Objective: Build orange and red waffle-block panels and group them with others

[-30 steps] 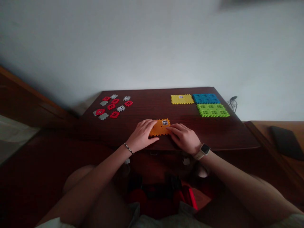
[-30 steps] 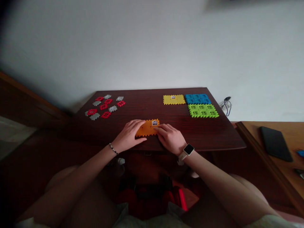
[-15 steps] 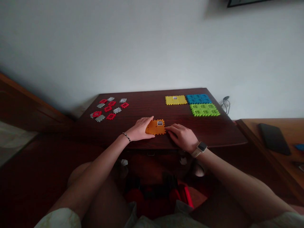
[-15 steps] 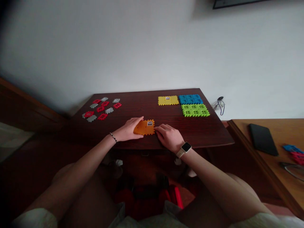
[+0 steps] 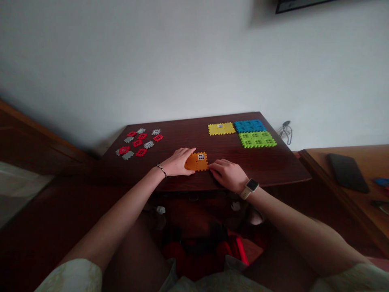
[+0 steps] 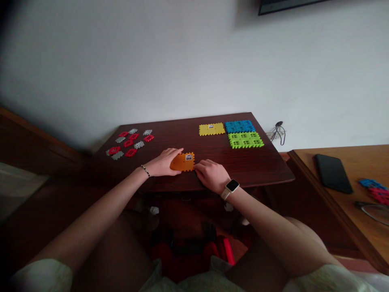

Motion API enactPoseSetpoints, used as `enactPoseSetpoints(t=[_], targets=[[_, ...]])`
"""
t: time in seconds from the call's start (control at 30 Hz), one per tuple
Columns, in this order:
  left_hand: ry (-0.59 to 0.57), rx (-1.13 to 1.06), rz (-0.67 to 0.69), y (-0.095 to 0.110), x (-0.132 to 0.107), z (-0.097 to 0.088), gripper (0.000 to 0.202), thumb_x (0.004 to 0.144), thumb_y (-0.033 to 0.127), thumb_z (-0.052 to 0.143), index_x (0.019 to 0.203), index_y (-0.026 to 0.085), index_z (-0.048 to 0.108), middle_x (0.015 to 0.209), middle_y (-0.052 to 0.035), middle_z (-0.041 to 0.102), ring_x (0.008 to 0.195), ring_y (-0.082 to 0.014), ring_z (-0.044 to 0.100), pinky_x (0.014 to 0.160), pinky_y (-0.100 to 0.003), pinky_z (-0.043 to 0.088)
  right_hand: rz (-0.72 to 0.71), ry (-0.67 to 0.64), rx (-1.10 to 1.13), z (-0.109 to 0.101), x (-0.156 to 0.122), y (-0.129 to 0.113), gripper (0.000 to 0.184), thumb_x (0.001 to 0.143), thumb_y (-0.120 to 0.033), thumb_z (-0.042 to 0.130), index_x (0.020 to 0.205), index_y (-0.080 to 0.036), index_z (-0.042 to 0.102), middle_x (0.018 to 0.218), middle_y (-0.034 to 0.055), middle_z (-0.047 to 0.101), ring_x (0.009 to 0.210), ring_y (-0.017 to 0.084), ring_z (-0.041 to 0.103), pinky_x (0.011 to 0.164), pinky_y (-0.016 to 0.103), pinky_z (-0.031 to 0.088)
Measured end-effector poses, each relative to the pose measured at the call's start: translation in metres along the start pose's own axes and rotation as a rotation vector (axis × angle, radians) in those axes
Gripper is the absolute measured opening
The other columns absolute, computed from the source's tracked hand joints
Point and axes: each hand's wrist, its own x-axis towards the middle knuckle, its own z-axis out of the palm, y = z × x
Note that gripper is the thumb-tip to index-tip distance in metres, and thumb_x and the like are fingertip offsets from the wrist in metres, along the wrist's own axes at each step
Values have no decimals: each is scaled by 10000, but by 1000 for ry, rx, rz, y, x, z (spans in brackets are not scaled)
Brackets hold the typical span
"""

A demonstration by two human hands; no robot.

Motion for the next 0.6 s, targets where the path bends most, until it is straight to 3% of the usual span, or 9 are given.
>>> enactPoseSetpoints(t=[0.27, 0.6], targets=[[48, 7, -3, -9, 18, -15, 998, 808, 509, 821, 1630, 123, 407, 1568, -230, 555, 1458, -392, 540, 1256, -541, 409, -29, -10, 3, -4, -1, -4, 235, 1121, -276, 548, 1147, -214, 773, 1098, 85, 785, 1023, 231, 700, 817, 319, 528], [94, -46, 25, -23, 75, -35, 977, 821, 555, 799, 1619, 128, 432, 1530, -208, 584, 1412, -359, 571, 1250, -498, 423, -129, -13, 64, 5, 4, -5, 215, 1099, -237, 567, 1153, -197, 771, 1128, 109, 754, 1059, 253, 681, 947, 394, 568]])
